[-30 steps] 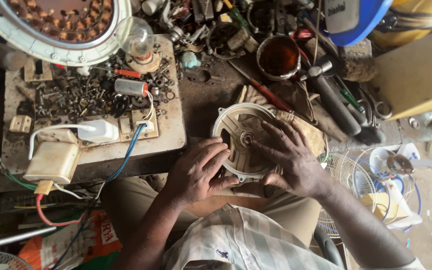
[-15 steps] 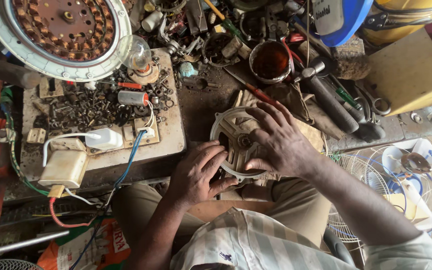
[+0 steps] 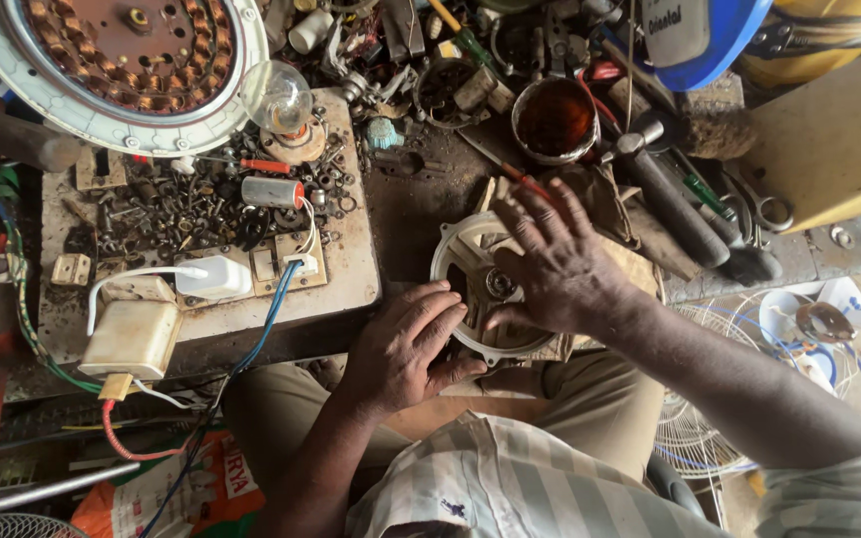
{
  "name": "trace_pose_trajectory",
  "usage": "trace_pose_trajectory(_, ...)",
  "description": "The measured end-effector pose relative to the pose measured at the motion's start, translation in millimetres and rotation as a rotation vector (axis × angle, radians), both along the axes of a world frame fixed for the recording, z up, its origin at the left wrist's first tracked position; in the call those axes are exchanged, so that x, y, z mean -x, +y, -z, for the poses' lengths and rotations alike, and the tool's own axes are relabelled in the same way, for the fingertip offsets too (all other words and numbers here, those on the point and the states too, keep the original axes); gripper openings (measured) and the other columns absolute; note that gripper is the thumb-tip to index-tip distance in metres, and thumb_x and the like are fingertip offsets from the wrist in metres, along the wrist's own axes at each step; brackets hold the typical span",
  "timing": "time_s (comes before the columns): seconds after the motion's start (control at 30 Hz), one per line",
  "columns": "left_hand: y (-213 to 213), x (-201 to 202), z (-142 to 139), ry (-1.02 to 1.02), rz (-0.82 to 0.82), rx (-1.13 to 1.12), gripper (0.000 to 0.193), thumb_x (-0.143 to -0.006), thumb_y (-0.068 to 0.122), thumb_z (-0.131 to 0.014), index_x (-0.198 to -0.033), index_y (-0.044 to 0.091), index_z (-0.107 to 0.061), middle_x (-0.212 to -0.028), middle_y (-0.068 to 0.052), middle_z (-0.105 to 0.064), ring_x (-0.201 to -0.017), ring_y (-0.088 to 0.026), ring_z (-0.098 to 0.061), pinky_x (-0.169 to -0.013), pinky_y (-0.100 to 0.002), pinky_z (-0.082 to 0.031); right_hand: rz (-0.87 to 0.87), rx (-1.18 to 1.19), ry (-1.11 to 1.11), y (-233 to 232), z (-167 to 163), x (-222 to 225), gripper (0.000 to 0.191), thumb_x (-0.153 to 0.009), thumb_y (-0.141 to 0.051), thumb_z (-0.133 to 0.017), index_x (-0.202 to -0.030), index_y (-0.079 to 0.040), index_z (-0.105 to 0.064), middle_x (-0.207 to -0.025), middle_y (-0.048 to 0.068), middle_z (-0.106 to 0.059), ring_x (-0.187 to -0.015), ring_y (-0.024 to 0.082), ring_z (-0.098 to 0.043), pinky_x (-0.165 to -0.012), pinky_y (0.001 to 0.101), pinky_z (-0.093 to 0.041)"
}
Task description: The person sits at a cluttered repair workbench and repeatedly rubs and wipes the inside of a circular fan/motor cover part with their hand, turning it as they work. They briefly pick up a screwdriver and manipulate small fasteners on the part before resuming rubbing its surface.
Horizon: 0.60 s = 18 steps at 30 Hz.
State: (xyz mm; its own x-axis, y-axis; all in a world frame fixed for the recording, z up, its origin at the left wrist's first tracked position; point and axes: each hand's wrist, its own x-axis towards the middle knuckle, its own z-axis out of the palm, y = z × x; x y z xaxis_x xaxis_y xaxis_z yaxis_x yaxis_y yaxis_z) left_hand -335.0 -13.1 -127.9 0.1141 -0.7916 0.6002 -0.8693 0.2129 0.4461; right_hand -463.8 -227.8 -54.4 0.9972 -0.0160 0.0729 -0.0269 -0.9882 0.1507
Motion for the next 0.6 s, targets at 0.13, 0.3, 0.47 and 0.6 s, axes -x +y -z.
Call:
trace_pose_trajectory(0.13,1,0,-2,0.009,0.011,-0.004,0.067,-0.09,0.052,-0.075,-0.125,-0.004,-0.066,-0.126,-0.017,-0.062,-0.126,-0.034,-0.06,-0.108,-0.046,-0.052,0.039,-0.044,-0.067,-1,-13,18,0.082,-0.078,-0.08,-0.054,-0.111,-0.007,-0.073,-0.158,0.023,-0.039,-0.149,0.041,-0.033,-0.123,0.0616,-0.021)
trace_pose_trajectory(0.3,1,-1,-4,0.001,0.009,-0.015,0.065,-0.092,0.052,-0.074,-0.122,-0.004,-0.067,-0.126,-0.016,-0.064,-0.127,-0.033,-0.061,-0.109,-0.044,-0.053,-0.009,-0.084,-0.079,4,-4,33,0.078,-0.08,-0.079,-0.054,-0.117,-0.013,-0.073,-0.158,0.021,-0.038,-0.148,0.043,-0.032,-0.122,0.0641,-0.021)
trace_pose_trajectory(0.47,1,1,-4,0.01,0.006,-0.012,0.065,-0.092,0.053,-0.073,-0.121,-0.005,-0.067,-0.125,-0.016,-0.065,-0.127,-0.033,-0.061,-0.108,-0.044,-0.053,-0.025,-0.122,-0.086,8,2,33,0.079,-0.079,-0.079,-0.056,-0.124,-0.015,-0.07,-0.157,0.02,-0.039,-0.147,0.044,-0.033,-0.122,0.0653,-0.021)
trace_pose_trajectory(0.6,2,0,-5,0.006,0.004,-0.005,0.064,-0.092,0.052,-0.073,-0.121,-0.005,-0.067,-0.126,-0.016,-0.065,-0.127,-0.033,-0.061,-0.108,-0.044,-0.053,0.002,-0.107,-0.023,11,0,31,0.089,-0.074,-0.082,-0.055,-0.133,-0.017,-0.066,-0.156,0.022,-0.035,-0.146,0.045,-0.03,-0.119,0.0669,-0.019)
